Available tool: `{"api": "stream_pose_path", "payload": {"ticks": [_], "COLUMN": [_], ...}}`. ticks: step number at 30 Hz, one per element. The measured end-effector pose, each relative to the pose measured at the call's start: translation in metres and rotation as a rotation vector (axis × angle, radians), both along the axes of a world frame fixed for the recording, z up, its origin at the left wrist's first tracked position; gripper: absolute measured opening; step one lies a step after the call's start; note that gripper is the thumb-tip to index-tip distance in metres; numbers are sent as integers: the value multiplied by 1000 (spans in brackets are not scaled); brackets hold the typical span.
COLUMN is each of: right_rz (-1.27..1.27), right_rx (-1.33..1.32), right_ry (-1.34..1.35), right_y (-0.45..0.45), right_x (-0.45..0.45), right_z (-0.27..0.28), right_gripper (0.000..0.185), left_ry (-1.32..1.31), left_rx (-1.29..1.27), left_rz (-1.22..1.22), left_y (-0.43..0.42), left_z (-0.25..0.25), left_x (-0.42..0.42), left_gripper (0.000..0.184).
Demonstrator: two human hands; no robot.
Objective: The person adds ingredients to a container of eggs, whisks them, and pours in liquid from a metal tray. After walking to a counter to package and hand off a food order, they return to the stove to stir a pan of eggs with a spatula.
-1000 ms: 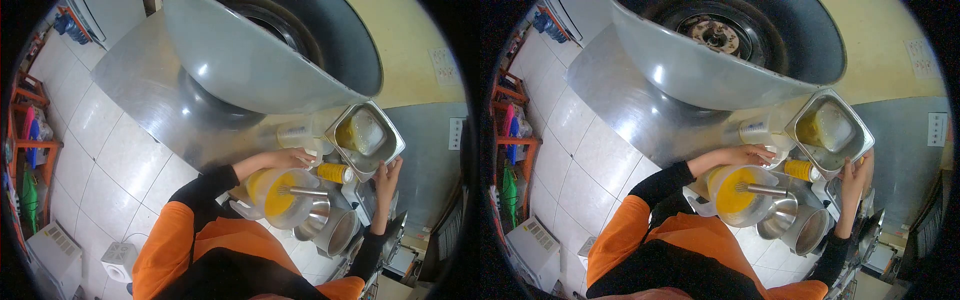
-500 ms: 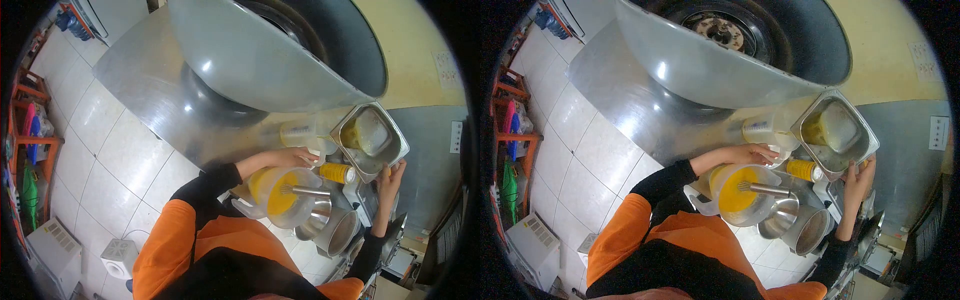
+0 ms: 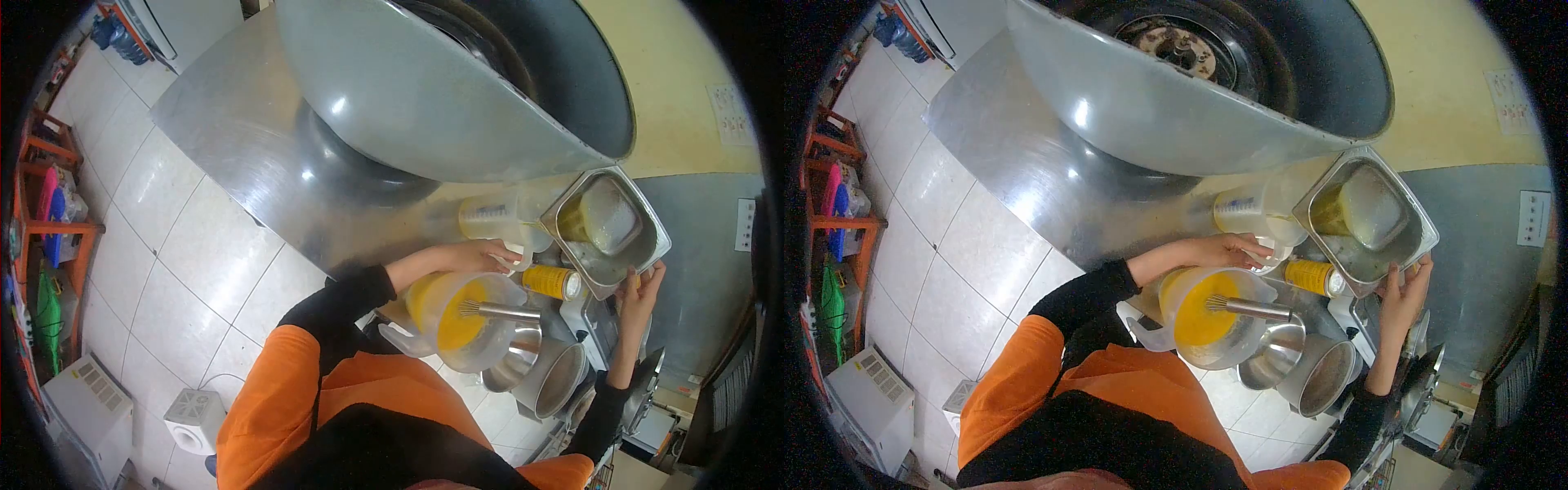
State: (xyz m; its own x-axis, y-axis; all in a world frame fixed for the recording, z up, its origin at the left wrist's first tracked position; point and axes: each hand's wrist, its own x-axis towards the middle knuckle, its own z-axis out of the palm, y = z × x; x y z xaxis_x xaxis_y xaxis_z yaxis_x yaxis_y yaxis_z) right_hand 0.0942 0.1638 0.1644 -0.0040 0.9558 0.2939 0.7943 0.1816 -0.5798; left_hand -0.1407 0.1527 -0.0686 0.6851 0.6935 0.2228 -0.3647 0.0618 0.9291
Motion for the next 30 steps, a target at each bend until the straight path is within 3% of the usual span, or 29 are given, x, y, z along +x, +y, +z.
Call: {"api": "stream_pose_path", "payload": {"ticks": [10, 19, 25, 30], "right_rz": [-23, -143, -262, -272], "right_rx": [-40, -161, -300, -394], "right_ry": [117, 51, 256, 491], "right_y": [-6, -3, 5, 4], "right_x": [-14, -6, 22, 44], "right_z": [5, 9, 2, -2], "right_gripper": [29, 34, 40, 26], "left_ry": [18, 3, 66, -33], "left_rx": [29, 13, 82, -45], "left_rz": [13, 2, 26, -41], "left_y": [1, 2, 2, 1], "left_z": [-2, -6, 0, 2], "left_x": [1, 3, -1, -2], "left_gripper": [37, 37, 37, 35]}}
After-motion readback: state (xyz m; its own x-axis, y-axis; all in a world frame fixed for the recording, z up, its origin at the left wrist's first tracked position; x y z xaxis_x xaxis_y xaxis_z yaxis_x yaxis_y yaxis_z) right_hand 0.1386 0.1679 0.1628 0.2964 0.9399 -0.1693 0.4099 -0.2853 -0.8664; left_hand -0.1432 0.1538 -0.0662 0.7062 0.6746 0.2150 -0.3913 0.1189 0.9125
